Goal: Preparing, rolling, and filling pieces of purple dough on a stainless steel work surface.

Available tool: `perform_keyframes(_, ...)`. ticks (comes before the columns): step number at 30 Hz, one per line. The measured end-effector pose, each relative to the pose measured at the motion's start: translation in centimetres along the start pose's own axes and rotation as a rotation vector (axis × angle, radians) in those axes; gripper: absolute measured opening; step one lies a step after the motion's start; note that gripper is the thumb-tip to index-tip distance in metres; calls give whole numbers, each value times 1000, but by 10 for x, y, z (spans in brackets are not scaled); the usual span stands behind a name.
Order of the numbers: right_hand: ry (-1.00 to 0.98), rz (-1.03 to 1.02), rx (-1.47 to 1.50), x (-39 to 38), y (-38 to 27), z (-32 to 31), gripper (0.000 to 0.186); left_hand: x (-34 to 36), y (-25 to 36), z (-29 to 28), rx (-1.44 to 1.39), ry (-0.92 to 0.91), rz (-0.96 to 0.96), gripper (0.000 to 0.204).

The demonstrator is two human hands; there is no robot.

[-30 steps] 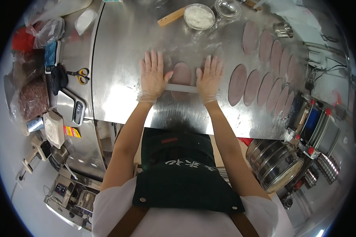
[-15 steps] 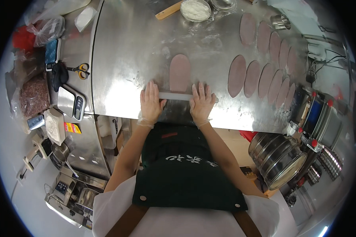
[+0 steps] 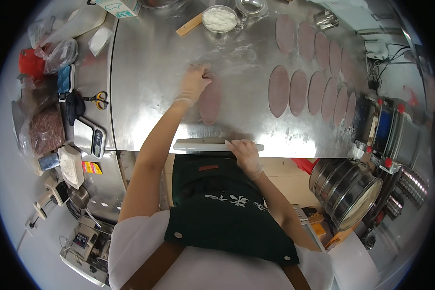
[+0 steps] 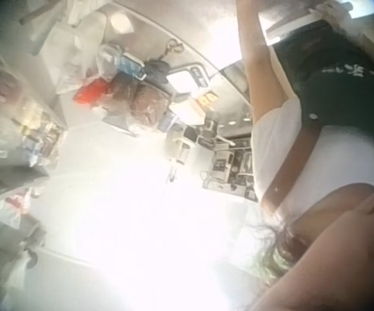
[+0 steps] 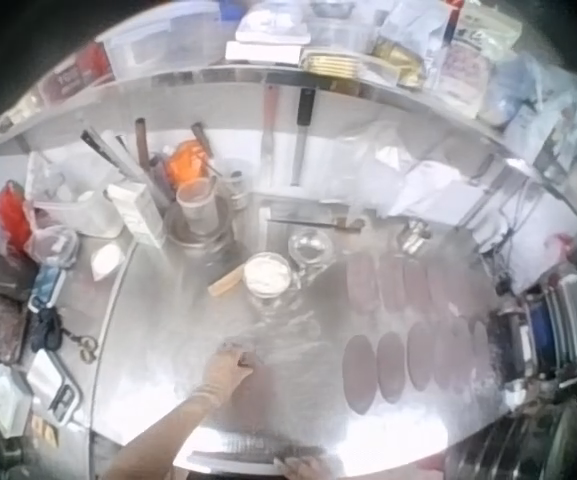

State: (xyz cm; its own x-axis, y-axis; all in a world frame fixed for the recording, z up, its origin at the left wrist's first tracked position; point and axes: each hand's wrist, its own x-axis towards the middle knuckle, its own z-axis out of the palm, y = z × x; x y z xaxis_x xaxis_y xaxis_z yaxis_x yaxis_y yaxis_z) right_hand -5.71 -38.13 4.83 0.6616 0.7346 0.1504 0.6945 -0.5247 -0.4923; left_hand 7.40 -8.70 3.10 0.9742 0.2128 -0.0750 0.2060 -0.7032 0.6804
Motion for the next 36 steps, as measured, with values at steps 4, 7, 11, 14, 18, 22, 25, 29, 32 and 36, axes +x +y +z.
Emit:
perform_keyframes(4,61,34,-15,-11,3,-10,52,-10,-18,11,-87,1,121,20)
perform_keyframes(7,40,81,-20,-15,5,-19,51,-42,11,0,-257,-131,-118,18)
perform_keyframes(11,21,87,10,-11,8,-31,50,-46,58,-46,-230,-150,-31,16)
perform_keyframes(14,7,60,5,-11,11,-36,50,-40,97,-74,-351,-158,-28,19)
perform_keyframes(18,-4,49,36,-12,15,-37,49,-59,99,-57,-31,-67,419,28)
perform_keyframes(22,-73,59,82,-6,19,-38,49,-103,55,14,316,-197,559,39)
perform_keyframes(25,-28,42,46,0,26,-29,51,-124,42,22,238,-293,404,45)
perform_keyframes(29,-58,103,0,44,35,-24,52,-125,35,1,186,114,144,57)
perform_keyframes(32,7,148,15,80,43,-11,53,-122,30,9,447,140,-18,82)
perform_keyframes(36,43,101,-188,96,59,11,54,-112,16,31,471,-21,-104,83)
